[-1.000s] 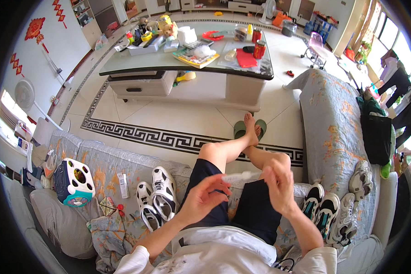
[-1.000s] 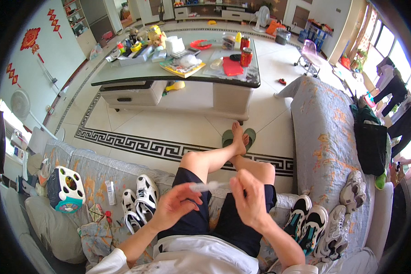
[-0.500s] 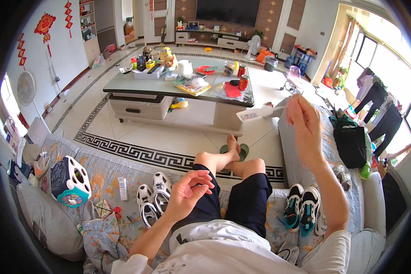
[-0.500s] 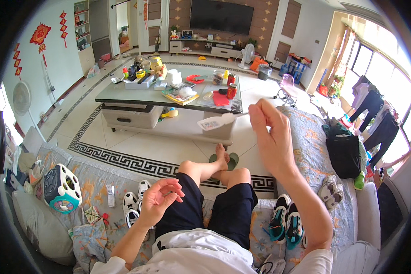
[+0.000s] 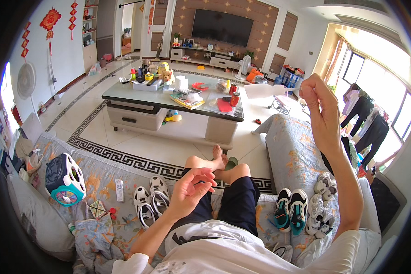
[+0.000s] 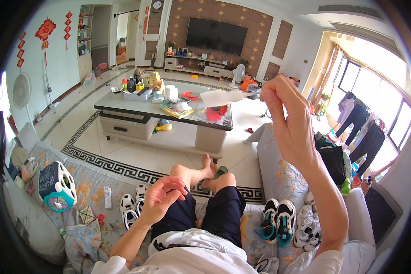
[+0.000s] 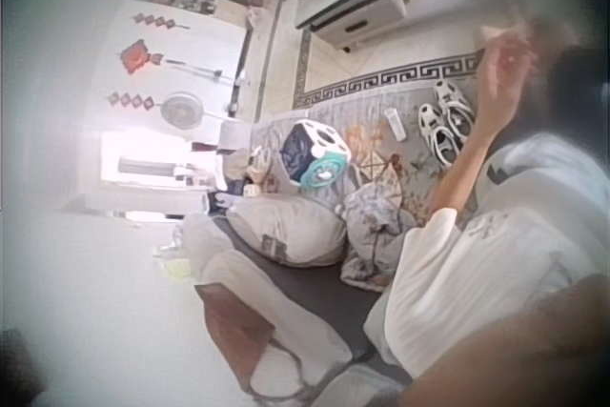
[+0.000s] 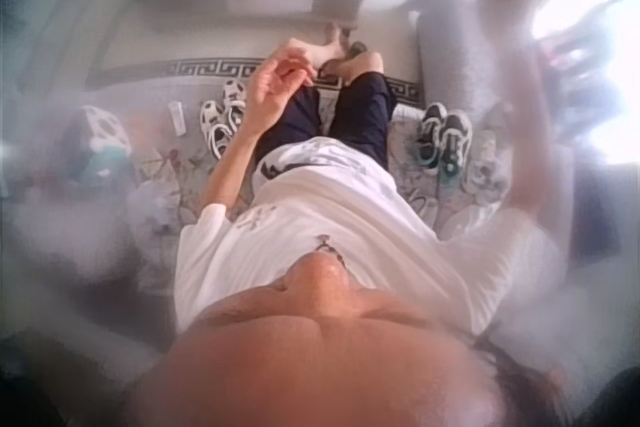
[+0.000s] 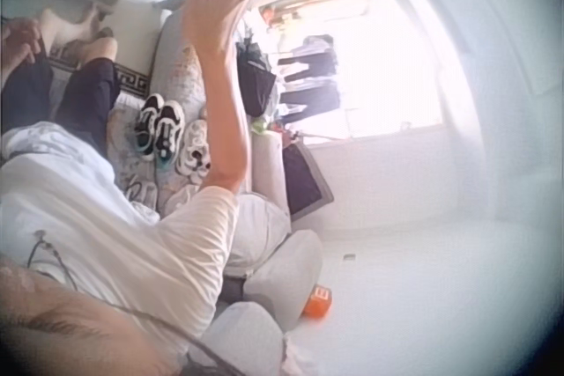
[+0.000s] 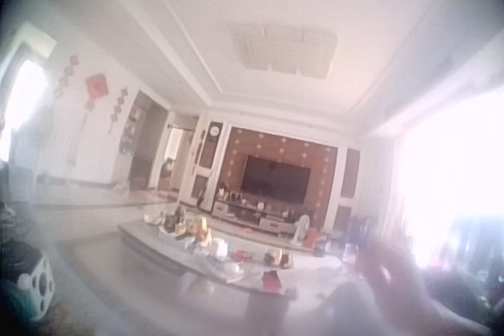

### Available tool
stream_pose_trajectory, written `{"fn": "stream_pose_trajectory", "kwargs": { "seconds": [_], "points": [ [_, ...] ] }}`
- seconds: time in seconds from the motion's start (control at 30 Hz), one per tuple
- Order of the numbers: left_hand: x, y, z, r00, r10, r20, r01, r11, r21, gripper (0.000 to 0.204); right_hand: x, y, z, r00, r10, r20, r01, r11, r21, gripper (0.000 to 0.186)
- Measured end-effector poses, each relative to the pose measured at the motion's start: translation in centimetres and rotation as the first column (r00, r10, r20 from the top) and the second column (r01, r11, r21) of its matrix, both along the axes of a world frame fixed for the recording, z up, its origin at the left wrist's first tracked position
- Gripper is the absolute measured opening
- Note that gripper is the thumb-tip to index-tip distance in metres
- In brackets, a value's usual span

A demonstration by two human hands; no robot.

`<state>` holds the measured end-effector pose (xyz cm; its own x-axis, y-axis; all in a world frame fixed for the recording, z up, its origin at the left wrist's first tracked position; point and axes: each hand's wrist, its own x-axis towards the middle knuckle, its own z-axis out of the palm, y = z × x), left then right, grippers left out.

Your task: The person takes a glue bottle and nozzle out of a box, trims the nozzle tip with scissors, applies glue into a sneaker, and presses the glued shoe parts together.

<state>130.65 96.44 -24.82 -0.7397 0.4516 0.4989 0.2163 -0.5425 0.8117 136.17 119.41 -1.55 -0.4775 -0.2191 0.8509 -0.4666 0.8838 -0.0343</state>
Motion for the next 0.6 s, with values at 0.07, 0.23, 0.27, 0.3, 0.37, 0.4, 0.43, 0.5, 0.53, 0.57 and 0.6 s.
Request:
{"fn": "stream_pose_trajectory", "kwargs": {
  "seconds": [0.07,0.23,0.27,0.3,0.37,0.4,0.43,0.5,0.53,0.57,0.6],
  "points": [
    [0.4,-0.6,-0.1,0.999,-0.052,0.009,0.052,0.999,-0.015,0.028,0.3,-1.0,0.7,1.000,0.004,-0.014,-0.004,1.000,0.020,0.012],
    [-0.3,-1.0,2.0,0.995,-0.037,-0.091,0.037,0.999,-0.002,0.028,0.4,-2.0,3.9,1.000,0.008,-0.027,-0.004,0.989,0.151,0.013],
    [-1.0,-1.0,3.4,0.988,-0.006,-0.154,0.002,1.000,-0.022,0.028,0.7,-2.4,4.6,1.000,-0.023,0.008,0.022,0.990,0.138,0.017],
    [-1.8,-1.0,5.1,0.980,0.052,-0.192,-0.050,0.999,0.015,0.026,0.3,-2.5,5.2,1.000,-0.018,0.017,0.015,0.991,0.131,0.017],
    [-3.4,-0.6,9.9,0.913,0.222,-0.341,-0.198,0.975,0.106,0.022,0.1,-2.8,6.9,0.999,-0.030,-0.033,0.042,0.898,0.438,0.020],
    [-4.2,-0.3,12.6,0.835,0.328,-0.443,-0.281,0.945,0.169,0.021,0.7,-3.5,7.5,0.993,-0.116,0.003,0.100,0.870,0.484,0.021],
    [-4.4,-0.6,15.3,0.732,0.379,-0.566,-0.404,0.911,0.087,0.020,0.4,-3.5,7.7,0.992,-0.123,0.004,0.106,0.873,0.476,0.021],
    [-4.7,-0.7,19.3,0.616,0.387,-0.687,-0.517,0.856,0.018,0.019,-0.2,-3.6,8.2,0.951,0.082,-0.299,0.142,0.743,0.654,0.022],
    [-5.0,-0.2,20.6,0.632,0.295,-0.717,-0.473,0.879,-0.055,0.020,1.3,-5.1,9.2,0.977,-0.163,-0.137,0.212,0.699,0.682,0.020],
    [-5.1,0.1,21.5,0.639,0.204,-0.741,-0.434,0.891,-0.130,0.022,1.5,-5.8,9.4,0.977,-0.166,-0.137,0.215,0.704,0.677,0.020],
    [-5.3,0.4,22.2,0.638,0.196,-0.744,-0.432,0.892,-0.136,0.022,1.6,-6.4,9.4,0.961,-0.170,-0.219,0.277,0.556,0.784,0.014]
  ]
}}
